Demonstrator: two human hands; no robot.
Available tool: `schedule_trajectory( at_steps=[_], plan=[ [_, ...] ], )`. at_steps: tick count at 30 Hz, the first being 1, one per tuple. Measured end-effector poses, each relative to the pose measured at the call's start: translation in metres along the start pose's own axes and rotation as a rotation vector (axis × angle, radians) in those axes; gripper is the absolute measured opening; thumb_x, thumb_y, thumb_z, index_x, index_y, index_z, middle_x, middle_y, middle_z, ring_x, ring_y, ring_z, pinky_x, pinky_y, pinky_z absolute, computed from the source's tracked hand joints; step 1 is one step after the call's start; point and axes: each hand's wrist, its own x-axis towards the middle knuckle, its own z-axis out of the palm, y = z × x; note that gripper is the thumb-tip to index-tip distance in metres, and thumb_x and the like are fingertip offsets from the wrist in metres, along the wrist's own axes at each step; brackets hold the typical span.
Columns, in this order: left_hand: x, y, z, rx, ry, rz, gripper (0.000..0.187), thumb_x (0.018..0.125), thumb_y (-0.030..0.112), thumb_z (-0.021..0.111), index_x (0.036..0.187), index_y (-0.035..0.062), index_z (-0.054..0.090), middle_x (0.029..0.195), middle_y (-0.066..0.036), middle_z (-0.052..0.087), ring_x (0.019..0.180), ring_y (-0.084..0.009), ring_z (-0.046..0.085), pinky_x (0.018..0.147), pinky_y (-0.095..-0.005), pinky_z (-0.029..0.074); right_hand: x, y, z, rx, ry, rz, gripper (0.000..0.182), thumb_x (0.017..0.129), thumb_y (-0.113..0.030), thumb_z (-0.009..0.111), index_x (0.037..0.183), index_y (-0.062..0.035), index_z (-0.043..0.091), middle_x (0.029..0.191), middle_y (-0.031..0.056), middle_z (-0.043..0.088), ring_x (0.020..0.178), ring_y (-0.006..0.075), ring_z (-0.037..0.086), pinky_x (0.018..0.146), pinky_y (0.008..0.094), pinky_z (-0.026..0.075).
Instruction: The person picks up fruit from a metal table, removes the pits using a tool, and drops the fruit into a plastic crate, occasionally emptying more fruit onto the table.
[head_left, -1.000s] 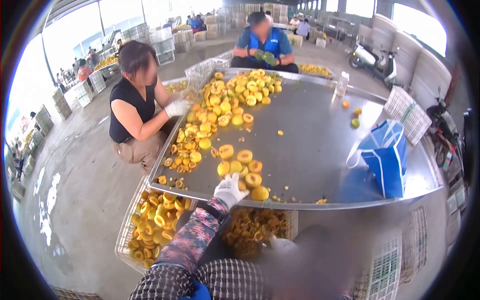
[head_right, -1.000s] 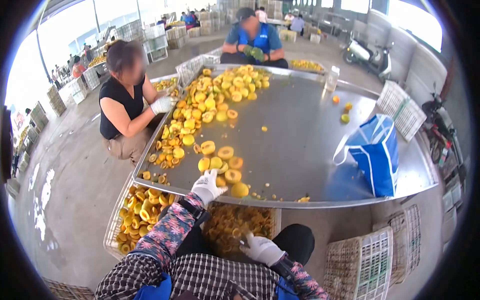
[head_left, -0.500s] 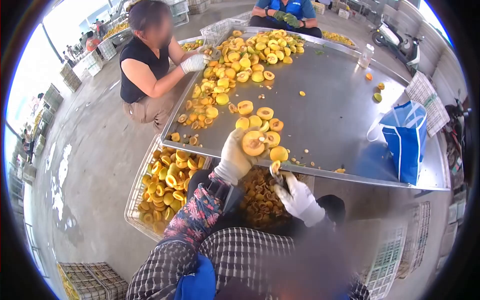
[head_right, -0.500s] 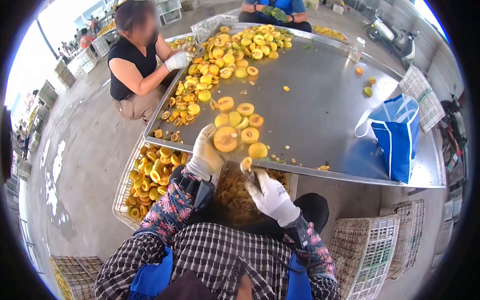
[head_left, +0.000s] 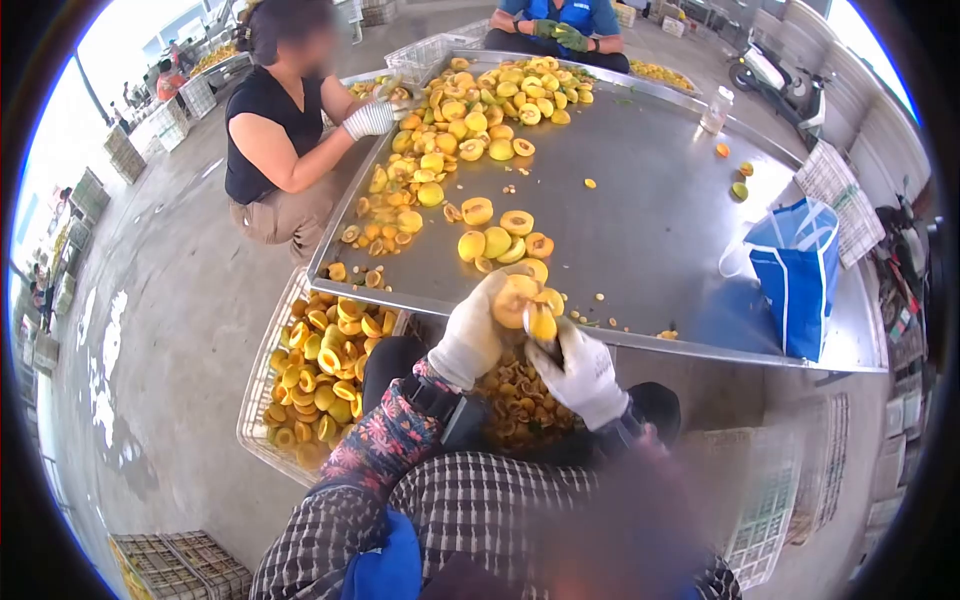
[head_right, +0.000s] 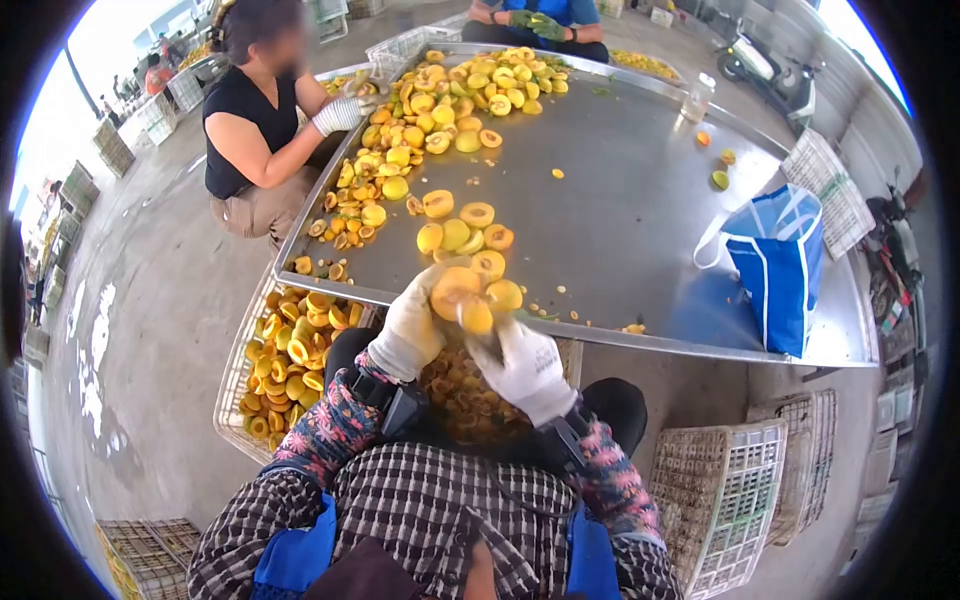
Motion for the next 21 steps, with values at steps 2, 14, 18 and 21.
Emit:
schedule_trajectory(
  at_steps=[2,14,18,21],
  plan=[
    [-0.004,0.007,-0.001,-0.050,-0.004,0.015,0.036,0.100,0.026,0.049,0.128,0.0034,0.056,0.118,-0.010,0.064,0.111,-0.0227,0.061,0.095,-0.0382,0.051,-0.017,0.007,-0.001,0.034,-0.093,0.061,0.032,0.089,-0.026,0.068,0.109,-0.0033,0.057,0.083,0.0178,0.065,0.075,0.0375,0.066,0.065,0.0417,0.052],
    [-0.005,-0.007,0.000,0.153,0.070,0.150,0.045,0.102,0.042,0.045,0.129,0.0059,0.053,0.113,-0.009,0.064,0.101,-0.0204,0.063,0.085,-0.0328,0.052,-0.023,-0.001,-0.015,0.113,-0.177,0.071,0.042,0.094,-0.027,0.059,0.126,-0.0017,0.046,0.086,0.0212,0.066,0.079,0.0410,0.065,0.067,0.0461,0.052],
    [0.006,-0.003,-0.033,0.167,0.152,0.133,0.048,0.100,0.049,0.048,0.125,0.0089,0.056,0.104,-0.009,0.065,0.084,-0.0220,0.065,0.070,-0.0332,0.054,-0.031,0.012,-0.016,-0.111,-0.555,0.262,0.045,0.093,-0.030,0.057,0.127,-0.0014,0.046,0.091,0.0256,0.065,0.085,0.0431,0.064,0.073,0.0497,0.051],
    [0.003,-0.003,-0.033,0.184,0.139,0.078,0.049,0.100,0.049,0.046,0.125,0.0082,0.056,0.104,-0.010,0.066,0.084,-0.0225,0.066,0.067,-0.0337,0.054,-0.040,0.011,-0.019,0.025,-0.461,0.155,0.045,0.094,-0.030,0.057,0.128,-0.0017,0.047,0.090,0.0246,0.066,0.082,0.0429,0.064,0.071,0.0495,0.051]
  ],
)
